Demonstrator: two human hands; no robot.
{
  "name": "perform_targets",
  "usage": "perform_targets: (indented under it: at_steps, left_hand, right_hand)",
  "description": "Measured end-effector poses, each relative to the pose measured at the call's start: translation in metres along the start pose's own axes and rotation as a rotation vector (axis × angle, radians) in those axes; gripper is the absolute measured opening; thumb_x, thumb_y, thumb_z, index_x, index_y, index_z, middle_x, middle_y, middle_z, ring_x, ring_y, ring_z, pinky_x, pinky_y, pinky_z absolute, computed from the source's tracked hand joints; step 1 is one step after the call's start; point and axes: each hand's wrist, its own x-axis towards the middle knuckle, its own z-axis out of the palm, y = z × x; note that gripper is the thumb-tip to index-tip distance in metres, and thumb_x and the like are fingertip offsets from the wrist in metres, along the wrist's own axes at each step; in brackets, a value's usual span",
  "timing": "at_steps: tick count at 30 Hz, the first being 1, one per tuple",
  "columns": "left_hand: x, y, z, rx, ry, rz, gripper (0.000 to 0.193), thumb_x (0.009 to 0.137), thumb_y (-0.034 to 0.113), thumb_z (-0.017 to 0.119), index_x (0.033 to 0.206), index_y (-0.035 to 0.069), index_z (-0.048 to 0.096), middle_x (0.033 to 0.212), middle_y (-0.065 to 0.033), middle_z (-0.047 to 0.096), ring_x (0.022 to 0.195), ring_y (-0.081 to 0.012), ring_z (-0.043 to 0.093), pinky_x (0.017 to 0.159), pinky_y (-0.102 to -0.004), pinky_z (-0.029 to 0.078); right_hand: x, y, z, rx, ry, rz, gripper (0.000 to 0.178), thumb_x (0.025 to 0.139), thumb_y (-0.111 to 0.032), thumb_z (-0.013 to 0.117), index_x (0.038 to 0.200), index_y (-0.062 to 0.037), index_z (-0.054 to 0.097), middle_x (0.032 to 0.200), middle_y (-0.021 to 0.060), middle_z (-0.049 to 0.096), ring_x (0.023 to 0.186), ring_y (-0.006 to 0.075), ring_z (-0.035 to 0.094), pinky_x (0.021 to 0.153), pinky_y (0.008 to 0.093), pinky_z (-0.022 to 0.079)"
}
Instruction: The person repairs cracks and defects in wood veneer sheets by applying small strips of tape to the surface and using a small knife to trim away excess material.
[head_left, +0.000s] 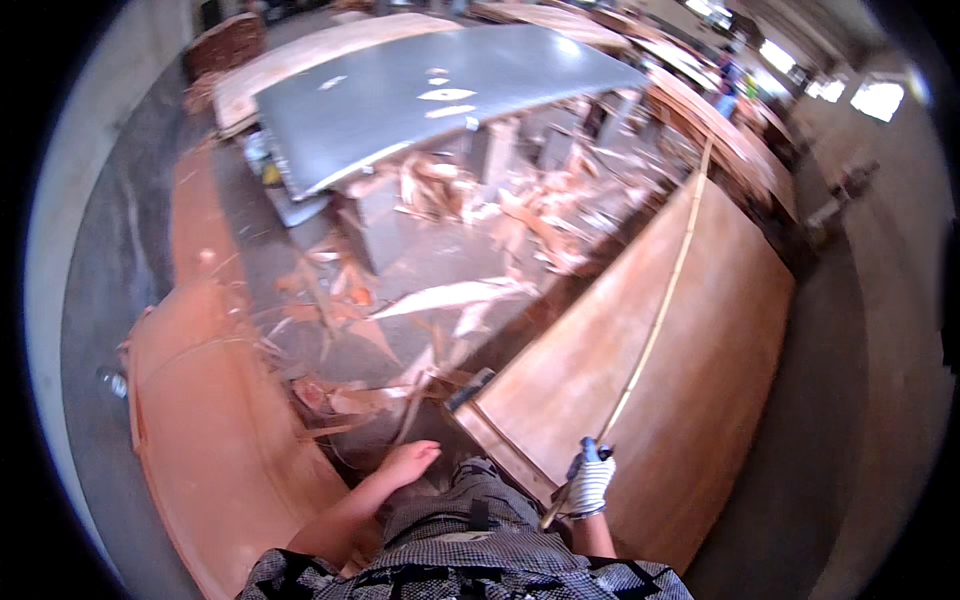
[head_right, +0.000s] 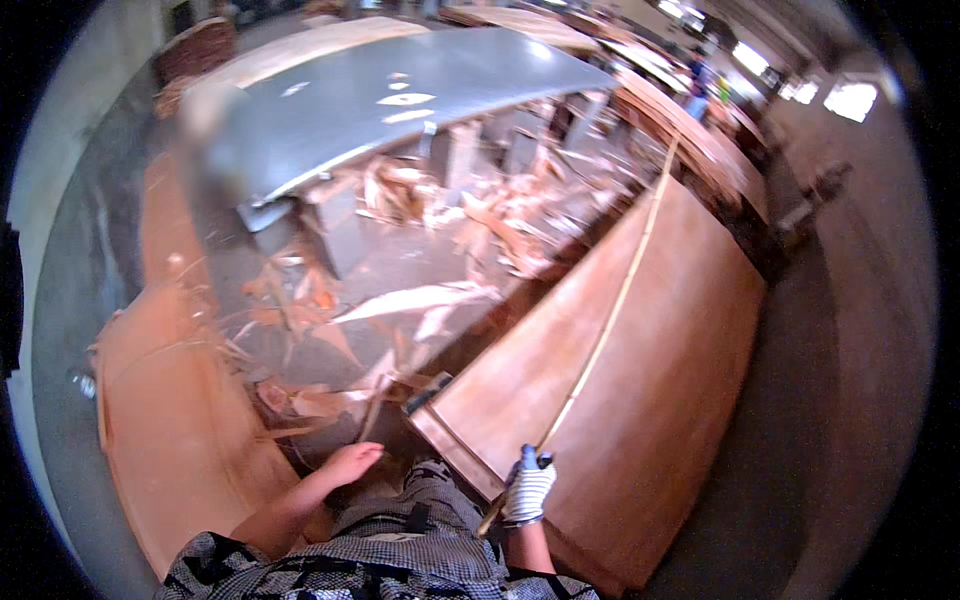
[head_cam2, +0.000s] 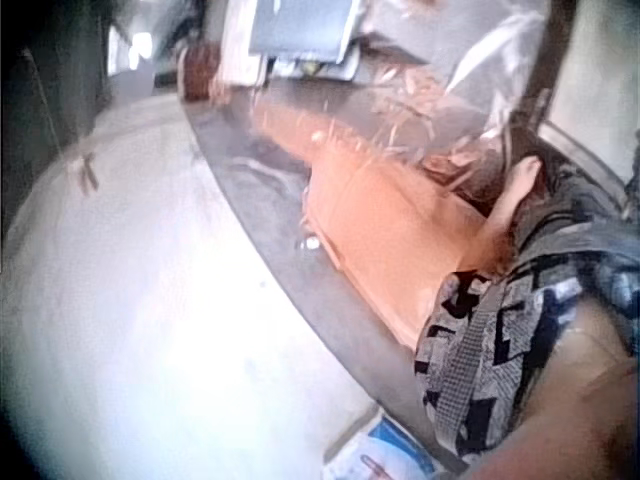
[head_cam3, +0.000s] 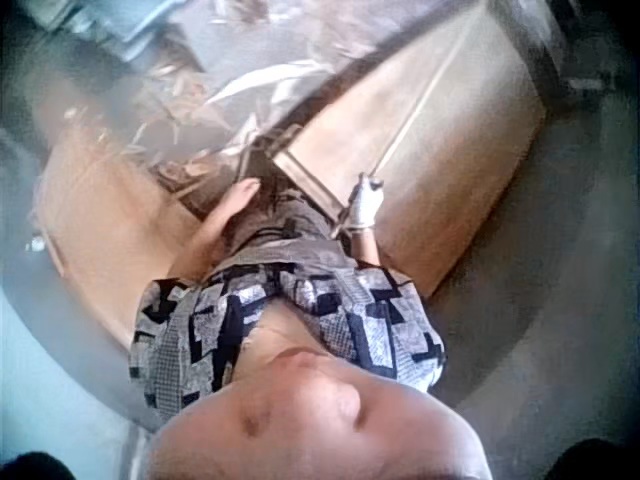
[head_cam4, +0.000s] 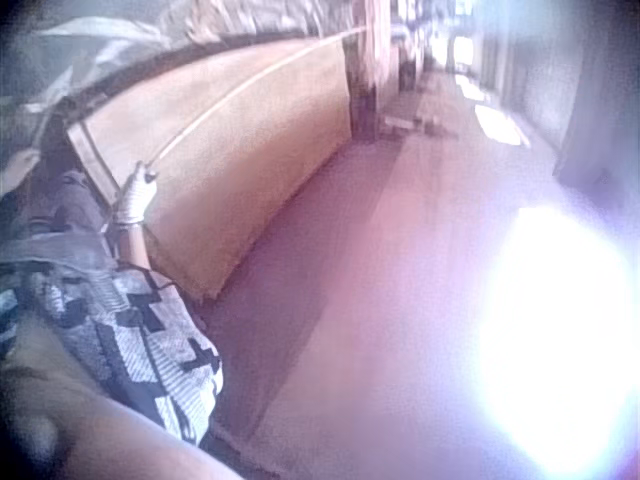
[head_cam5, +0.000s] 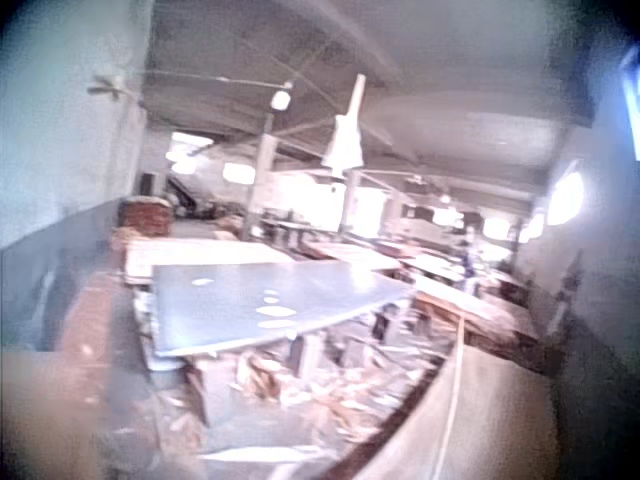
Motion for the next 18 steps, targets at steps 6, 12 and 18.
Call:
perform_targets:
  at_steps: [6,12,18]
  left_hand:
    - [0.08,0.037,-0.087,-0.139,-0.137,0.26,0.038,0.088,0.03,0.047,0.117,0.006,0.051,0.106,-0.0141,0.06,0.097,-0.0236,0.059,0.082,-0.0328,0.045]
    - [0.135,0.045,-0.21,-0.171,-0.098,0.171,0.039,0.09,0.029,0.045,0.119,0.004,0.048,0.108,-0.014,0.059,0.1,-0.0212,0.056,0.085,-0.0305,0.043]
    - [0.157,0.036,-0.356,-0.726,0.267,0.196,0.046,0.091,0.03,0.044,0.129,0.006,0.036,0.089,-0.0076,0.057,0.08,-0.0148,0.054,0.072,-0.0273,0.043]
  right_hand:
    - [0.06,-0.06,0.177,-0.007,-0.198,-0.105,0.02,0.078,-0.018,0.062,0.066,-0.0131,0.046,0.043,-0.0039,0.035,0.031,0.0069,0.031,0.029,0.0219,0.026]
    - [0.095,-0.035,0.387,0.014,-0.388,-0.186,0.025,0.083,-0.018,0.059,0.063,-0.0145,0.042,0.048,-0.005,0.037,0.036,0.0055,0.032,0.033,0.0216,0.026]
    - [-0.002,0.039,0.599,-0.141,-0.783,-0.087,0.019,0.085,-0.023,0.057,0.077,-0.0084,0.048,0.054,-0.0033,0.042,0.041,0.0065,0.037,0.036,0.0227,0.031]
